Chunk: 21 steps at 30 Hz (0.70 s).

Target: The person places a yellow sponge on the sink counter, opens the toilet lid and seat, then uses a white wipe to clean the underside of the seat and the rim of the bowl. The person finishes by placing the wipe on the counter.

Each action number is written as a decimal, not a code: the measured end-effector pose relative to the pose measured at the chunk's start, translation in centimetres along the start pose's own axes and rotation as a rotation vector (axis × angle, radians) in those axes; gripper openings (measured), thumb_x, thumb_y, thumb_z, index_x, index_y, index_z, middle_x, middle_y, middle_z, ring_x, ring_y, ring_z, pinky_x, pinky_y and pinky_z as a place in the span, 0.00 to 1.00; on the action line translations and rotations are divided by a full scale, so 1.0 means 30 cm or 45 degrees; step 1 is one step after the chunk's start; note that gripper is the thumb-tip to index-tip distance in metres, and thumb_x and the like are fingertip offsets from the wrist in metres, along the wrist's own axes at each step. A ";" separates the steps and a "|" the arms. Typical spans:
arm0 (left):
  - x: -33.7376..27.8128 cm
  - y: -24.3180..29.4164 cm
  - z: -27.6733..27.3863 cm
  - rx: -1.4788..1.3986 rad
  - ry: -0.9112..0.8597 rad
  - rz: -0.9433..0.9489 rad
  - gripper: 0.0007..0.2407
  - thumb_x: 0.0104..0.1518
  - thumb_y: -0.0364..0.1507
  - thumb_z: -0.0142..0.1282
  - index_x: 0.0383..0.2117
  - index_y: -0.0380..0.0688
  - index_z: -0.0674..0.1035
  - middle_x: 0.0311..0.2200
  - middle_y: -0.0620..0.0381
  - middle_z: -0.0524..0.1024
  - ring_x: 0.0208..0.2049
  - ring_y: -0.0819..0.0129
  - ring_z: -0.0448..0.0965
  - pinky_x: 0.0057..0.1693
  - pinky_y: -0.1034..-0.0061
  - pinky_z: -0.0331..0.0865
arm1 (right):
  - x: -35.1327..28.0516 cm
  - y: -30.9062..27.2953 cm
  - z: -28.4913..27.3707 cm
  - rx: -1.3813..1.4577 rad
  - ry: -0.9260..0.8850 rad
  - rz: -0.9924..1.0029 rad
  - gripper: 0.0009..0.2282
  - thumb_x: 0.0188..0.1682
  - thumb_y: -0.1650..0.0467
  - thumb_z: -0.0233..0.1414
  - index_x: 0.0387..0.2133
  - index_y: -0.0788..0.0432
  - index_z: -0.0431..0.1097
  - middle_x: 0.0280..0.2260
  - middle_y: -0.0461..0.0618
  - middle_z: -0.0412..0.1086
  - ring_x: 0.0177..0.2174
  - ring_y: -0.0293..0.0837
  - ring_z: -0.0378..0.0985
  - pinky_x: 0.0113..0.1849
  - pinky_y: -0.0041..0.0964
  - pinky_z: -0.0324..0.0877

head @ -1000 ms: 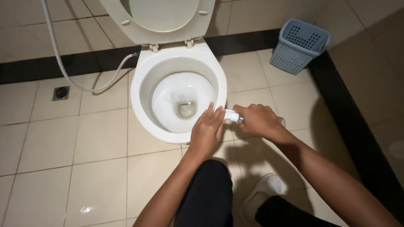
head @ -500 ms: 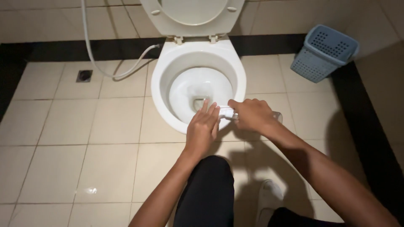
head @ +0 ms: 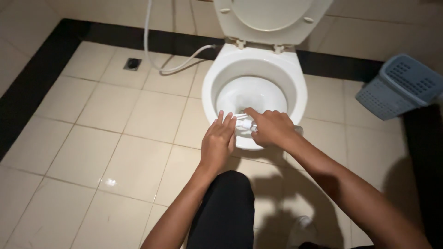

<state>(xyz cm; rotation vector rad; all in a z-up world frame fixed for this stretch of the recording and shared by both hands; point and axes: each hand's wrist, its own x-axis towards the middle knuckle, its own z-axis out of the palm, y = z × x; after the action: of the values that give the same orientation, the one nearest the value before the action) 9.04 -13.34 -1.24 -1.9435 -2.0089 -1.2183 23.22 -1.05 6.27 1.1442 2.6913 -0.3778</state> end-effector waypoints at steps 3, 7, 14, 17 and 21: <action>-0.024 -0.023 -0.026 0.058 0.034 -0.036 0.16 0.56 0.21 0.59 0.52 0.37 0.80 0.56 0.44 0.77 0.63 0.47 0.72 0.65 0.56 0.67 | 0.006 -0.060 -0.029 -0.019 -0.056 -0.034 0.31 0.41 0.67 0.55 0.63 0.41 0.59 0.34 0.56 0.78 0.37 0.58 0.81 0.41 0.53 0.74; -0.059 -0.051 -0.049 0.088 0.072 -0.096 0.14 0.58 0.23 0.60 0.51 0.38 0.80 0.55 0.45 0.78 0.63 0.47 0.72 0.64 0.56 0.67 | 0.049 -0.087 -0.005 -0.027 -0.046 -0.148 0.23 0.41 0.67 0.55 0.54 0.45 0.66 0.34 0.54 0.78 0.37 0.57 0.81 0.40 0.53 0.73; -0.118 -0.098 -0.068 0.152 0.137 -0.167 0.14 0.58 0.23 0.58 0.52 0.38 0.80 0.54 0.45 0.79 0.62 0.46 0.72 0.64 0.56 0.68 | 0.090 -0.158 -0.009 -0.136 -0.088 -0.278 0.16 0.45 0.64 0.54 0.48 0.46 0.71 0.34 0.54 0.78 0.37 0.56 0.82 0.40 0.52 0.74; -0.128 -0.091 -0.095 0.167 0.144 -0.179 0.15 0.58 0.22 0.57 0.52 0.38 0.79 0.54 0.45 0.78 0.62 0.46 0.72 0.64 0.56 0.68 | 0.100 -0.174 -0.001 -0.082 -0.075 -0.338 0.23 0.41 0.65 0.55 0.54 0.44 0.67 0.33 0.55 0.78 0.37 0.56 0.81 0.39 0.53 0.74; -0.144 -0.081 -0.109 0.188 0.141 -0.193 0.14 0.59 0.23 0.58 0.52 0.38 0.80 0.54 0.45 0.78 0.63 0.46 0.72 0.64 0.55 0.67 | 0.066 -0.203 -0.035 -0.050 -0.116 -0.341 0.28 0.42 0.63 0.55 0.60 0.40 0.61 0.32 0.54 0.78 0.36 0.55 0.80 0.39 0.52 0.74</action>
<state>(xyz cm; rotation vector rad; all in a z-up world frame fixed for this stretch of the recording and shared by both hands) 6.25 -18.39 -2.63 -1.6477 -2.1548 -1.1426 17.38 -3.47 7.70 0.7370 2.7618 -0.4044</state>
